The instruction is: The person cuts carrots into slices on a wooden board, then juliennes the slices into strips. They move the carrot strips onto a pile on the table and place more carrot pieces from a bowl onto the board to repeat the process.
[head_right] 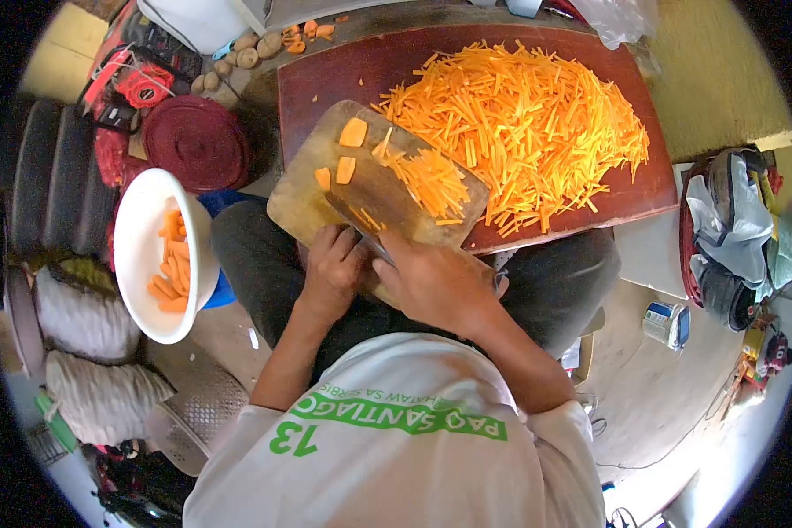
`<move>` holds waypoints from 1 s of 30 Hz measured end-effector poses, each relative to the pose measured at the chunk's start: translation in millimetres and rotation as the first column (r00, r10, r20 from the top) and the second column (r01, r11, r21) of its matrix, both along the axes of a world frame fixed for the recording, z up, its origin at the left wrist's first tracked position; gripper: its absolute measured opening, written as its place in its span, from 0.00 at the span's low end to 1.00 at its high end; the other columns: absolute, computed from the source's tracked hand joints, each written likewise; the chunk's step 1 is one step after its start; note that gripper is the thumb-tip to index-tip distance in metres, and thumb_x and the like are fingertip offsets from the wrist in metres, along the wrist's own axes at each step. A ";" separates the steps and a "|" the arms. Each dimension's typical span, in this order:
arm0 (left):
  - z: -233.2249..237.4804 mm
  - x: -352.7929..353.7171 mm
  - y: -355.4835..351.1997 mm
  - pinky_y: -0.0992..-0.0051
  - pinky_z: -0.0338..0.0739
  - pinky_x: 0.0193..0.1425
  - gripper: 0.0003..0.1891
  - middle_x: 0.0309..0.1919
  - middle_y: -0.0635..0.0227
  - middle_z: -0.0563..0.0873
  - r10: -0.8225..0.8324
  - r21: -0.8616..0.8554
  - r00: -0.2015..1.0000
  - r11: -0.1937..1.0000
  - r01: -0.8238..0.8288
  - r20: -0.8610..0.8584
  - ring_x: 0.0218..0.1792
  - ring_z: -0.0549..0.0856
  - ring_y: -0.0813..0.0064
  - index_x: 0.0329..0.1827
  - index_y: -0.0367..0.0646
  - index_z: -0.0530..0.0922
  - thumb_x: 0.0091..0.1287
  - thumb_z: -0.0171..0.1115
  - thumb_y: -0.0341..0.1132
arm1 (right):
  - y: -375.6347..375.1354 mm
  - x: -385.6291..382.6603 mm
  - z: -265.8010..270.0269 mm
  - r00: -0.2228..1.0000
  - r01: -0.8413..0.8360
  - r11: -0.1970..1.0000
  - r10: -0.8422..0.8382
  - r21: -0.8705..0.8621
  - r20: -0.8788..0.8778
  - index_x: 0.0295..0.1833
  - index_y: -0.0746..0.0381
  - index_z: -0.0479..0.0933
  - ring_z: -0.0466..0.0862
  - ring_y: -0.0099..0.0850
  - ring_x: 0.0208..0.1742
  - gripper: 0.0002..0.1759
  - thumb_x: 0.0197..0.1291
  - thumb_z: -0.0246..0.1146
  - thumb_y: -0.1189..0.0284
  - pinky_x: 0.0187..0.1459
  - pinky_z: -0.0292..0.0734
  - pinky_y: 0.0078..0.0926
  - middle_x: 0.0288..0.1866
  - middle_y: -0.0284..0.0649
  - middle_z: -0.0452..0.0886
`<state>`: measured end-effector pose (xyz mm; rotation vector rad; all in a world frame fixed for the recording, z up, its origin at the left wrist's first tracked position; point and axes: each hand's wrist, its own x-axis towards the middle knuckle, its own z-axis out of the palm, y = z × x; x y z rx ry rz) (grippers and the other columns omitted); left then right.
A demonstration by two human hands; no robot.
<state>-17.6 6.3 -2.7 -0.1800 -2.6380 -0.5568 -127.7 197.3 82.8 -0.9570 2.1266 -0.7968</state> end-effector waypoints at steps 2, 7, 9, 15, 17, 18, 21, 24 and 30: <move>1.1 0.9 3.2 0.56 0.81 0.54 0.14 0.45 0.55 0.86 0.017 -0.001 1.000 1.000 -0.017 -0.008 0.48 0.85 0.53 0.47 0.32 0.90 0.59 0.71 0.28 | 21.0 5.4 -0.2 0.983 -0.032 0.974 -0.010 -0.224 -0.182 0.62 0.65 0.79 0.90 0.66 0.47 0.17 0.80 0.66 0.63 0.48 0.82 0.66 0.42 0.64 0.89; -1.7 1.7 3.1 0.56 0.81 0.53 0.15 0.46 0.55 0.87 0.021 -0.004 0.999 1.000 -0.021 -0.029 0.48 0.85 0.53 0.48 0.33 0.90 0.59 0.71 0.28 | 29.5 15.7 -9.9 0.980 -0.018 0.960 -0.038 -0.278 -0.196 0.60 0.65 0.79 0.89 0.67 0.43 0.17 0.81 0.65 0.62 0.44 0.82 0.65 0.41 0.63 0.88; -0.4 1.0 4.4 0.56 0.81 0.53 0.15 0.46 0.56 0.87 0.021 0.003 1.000 1.000 -0.021 -0.006 0.47 0.84 0.53 0.48 0.33 0.90 0.59 0.71 0.28 | 9.0 10.6 -9.4 0.993 0.013 0.996 -0.023 -0.087 -0.118 0.61 0.66 0.79 0.88 0.67 0.47 0.17 0.80 0.66 0.64 0.48 0.81 0.63 0.45 0.63 0.88; -1.7 2.2 7.0 0.55 0.81 0.52 0.15 0.45 0.57 0.86 0.057 0.030 0.998 0.998 -0.057 -0.013 0.48 0.83 0.53 0.48 0.34 0.89 0.58 0.72 0.28 | 28.3 8.8 4.8 0.995 -0.030 0.975 0.008 -0.220 -0.102 0.62 0.67 0.78 0.89 0.66 0.53 0.17 0.80 0.66 0.66 0.54 0.82 0.64 0.48 0.67 0.88; -2.7 3.9 7.5 0.55 0.81 0.52 0.16 0.45 0.57 0.86 0.073 0.034 0.997 0.997 -0.072 -0.020 0.48 0.83 0.53 0.48 0.34 0.89 0.57 0.73 0.28 | 36.0 14.8 6.8 0.980 -0.057 0.966 0.006 -0.253 -0.198 0.62 0.66 0.78 0.89 0.67 0.53 0.16 0.80 0.66 0.66 0.54 0.82 0.63 0.49 0.67 0.88; -3.8 5.5 6.7 0.54 0.81 0.53 0.16 0.45 0.57 0.86 0.072 0.039 0.997 0.997 -0.072 -0.014 0.48 0.83 0.53 0.48 0.34 0.89 0.56 0.74 0.28 | 37.5 17.0 6.9 0.970 -0.063 0.960 -0.006 -0.273 -0.243 0.61 0.66 0.78 0.89 0.67 0.53 0.16 0.80 0.66 0.66 0.54 0.82 0.63 0.49 0.67 0.88; -6.3 4.5 6.1 0.54 0.82 0.53 0.17 0.45 0.56 0.86 0.061 0.054 0.998 0.997 -0.061 -0.006 0.48 0.84 0.52 0.48 0.34 0.89 0.54 0.75 0.27 | 15.8 19.9 -12.5 0.995 0.049 0.972 -0.067 -0.228 -0.072 0.62 0.66 0.79 0.88 0.67 0.52 0.16 0.78 0.67 0.66 0.54 0.82 0.62 0.49 0.65 0.88; -4.8 4.3 6.2 0.53 0.82 0.54 0.16 0.46 0.56 0.87 0.074 0.064 0.997 0.995 -0.073 -0.020 0.48 0.85 0.52 0.46 0.34 0.88 0.52 0.76 0.25 | 4.4 6.6 -0.5 0.999 0.038 0.998 -0.039 -0.040 -0.014 0.62 0.67 0.80 0.88 0.68 0.52 0.17 0.78 0.68 0.66 0.54 0.82 0.61 0.50 0.65 0.88; -4.2 5.7 4.6 0.53 0.81 0.56 0.17 0.46 0.56 0.89 0.078 0.057 0.995 0.996 -0.074 -0.063 0.48 0.86 0.52 0.46 0.35 0.88 0.51 0.77 0.25 | 34.9 22.1 -4.7 0.992 0.016 0.963 -0.050 -0.269 -0.119 0.66 0.67 0.81 0.90 0.64 0.50 0.19 0.80 0.66 0.65 0.52 0.82 0.57 0.44 0.61 0.89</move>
